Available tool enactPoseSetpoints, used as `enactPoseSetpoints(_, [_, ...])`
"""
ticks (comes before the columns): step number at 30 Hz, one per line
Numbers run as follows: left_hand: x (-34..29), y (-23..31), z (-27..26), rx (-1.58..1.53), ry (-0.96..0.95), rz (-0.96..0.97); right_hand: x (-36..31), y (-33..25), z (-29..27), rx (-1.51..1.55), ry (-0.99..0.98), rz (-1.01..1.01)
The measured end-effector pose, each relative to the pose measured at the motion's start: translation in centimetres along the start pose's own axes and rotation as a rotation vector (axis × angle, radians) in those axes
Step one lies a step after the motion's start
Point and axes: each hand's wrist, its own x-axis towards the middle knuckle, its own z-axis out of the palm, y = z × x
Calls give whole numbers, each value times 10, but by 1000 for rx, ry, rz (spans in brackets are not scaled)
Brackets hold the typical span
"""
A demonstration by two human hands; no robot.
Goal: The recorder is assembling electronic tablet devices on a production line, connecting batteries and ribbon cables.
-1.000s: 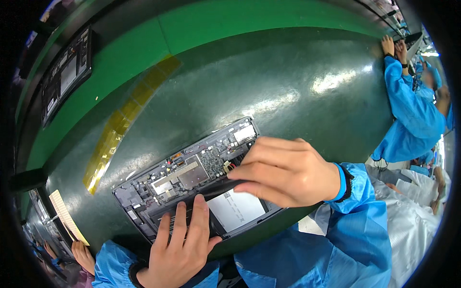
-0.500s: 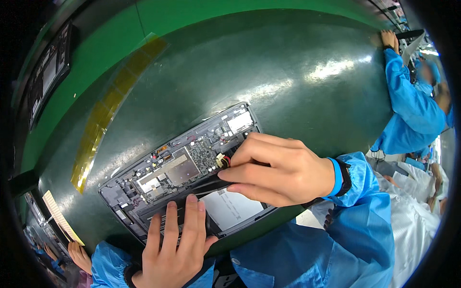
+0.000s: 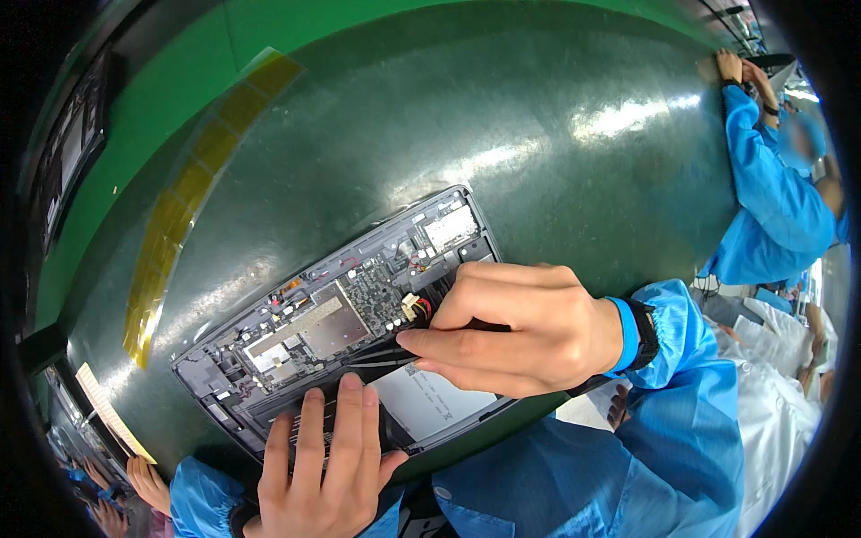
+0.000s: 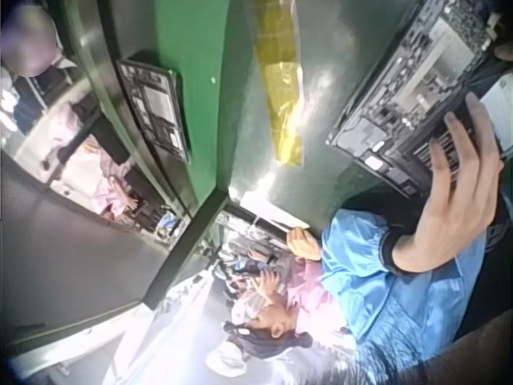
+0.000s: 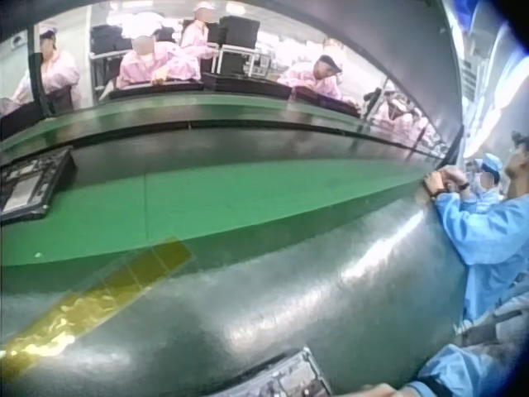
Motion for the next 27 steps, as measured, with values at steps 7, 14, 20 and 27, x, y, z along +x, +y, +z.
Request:
enactPoseSetpoints(7, [7,-5,-10,-9,-95,29,-3,1,4,-14,22,6])
enactPoseSetpoints(14, [2,-1,-3,2,-3,-10,-1,1,6,-8,28,2])
enactPoseSetpoints(20, [10,-6,-18,9,-124,44,-1,2,5,6,15,14])
enactPoseSetpoints(27, [10,-3,-15,13,-118,37,0,0,5,4,-10,14])
